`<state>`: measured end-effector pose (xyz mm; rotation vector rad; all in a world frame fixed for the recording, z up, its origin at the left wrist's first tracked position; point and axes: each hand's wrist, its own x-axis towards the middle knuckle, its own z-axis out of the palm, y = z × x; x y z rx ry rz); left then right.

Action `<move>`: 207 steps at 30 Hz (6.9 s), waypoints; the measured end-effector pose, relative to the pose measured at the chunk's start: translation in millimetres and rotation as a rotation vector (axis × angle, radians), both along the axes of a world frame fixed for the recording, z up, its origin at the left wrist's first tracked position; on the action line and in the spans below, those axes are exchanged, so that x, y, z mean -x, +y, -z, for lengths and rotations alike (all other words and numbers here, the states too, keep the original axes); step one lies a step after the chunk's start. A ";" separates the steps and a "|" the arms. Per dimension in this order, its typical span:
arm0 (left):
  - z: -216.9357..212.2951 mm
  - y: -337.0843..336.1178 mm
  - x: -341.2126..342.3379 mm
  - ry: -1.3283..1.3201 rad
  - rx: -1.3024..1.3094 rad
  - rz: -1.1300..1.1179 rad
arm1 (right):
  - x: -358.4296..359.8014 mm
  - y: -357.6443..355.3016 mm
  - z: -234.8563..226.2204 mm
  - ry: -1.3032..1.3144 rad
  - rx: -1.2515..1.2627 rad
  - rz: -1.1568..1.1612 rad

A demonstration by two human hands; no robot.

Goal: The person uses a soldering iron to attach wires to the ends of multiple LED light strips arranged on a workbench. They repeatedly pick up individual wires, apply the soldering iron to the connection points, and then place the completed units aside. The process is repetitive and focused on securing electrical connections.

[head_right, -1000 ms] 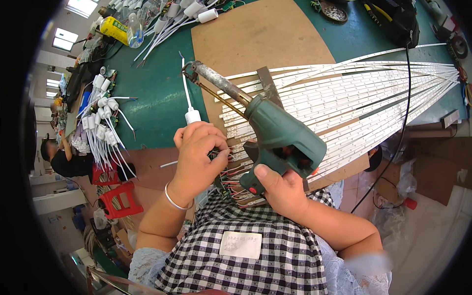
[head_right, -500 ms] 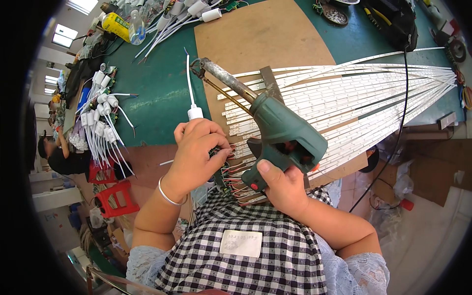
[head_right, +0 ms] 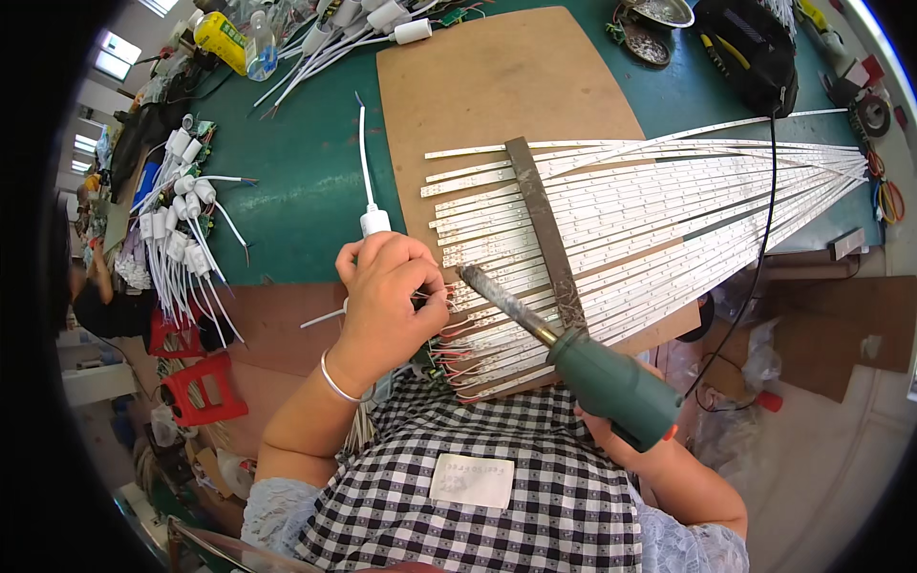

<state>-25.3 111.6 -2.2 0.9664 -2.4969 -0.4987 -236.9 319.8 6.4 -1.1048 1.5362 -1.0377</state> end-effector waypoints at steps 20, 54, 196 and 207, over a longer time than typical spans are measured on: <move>0.4 -1.1 -2.7 0.046 -0.032 0.006 | -12.1 11.5 9.0 -0.041 -0.058 0.111; 0.6 -0.1 -1.6 0.024 0.008 -0.004 | -3.2 6.1 14.9 0.153 0.088 -0.106; 6.6 -1.3 2.4 0.059 0.093 0.093 | -39.0 -65.3 -0.9 -0.732 0.210 0.290; 9.1 -1.3 4.8 0.103 0.111 0.094 | -4.9 3.1 -2.3 -0.115 0.020 0.061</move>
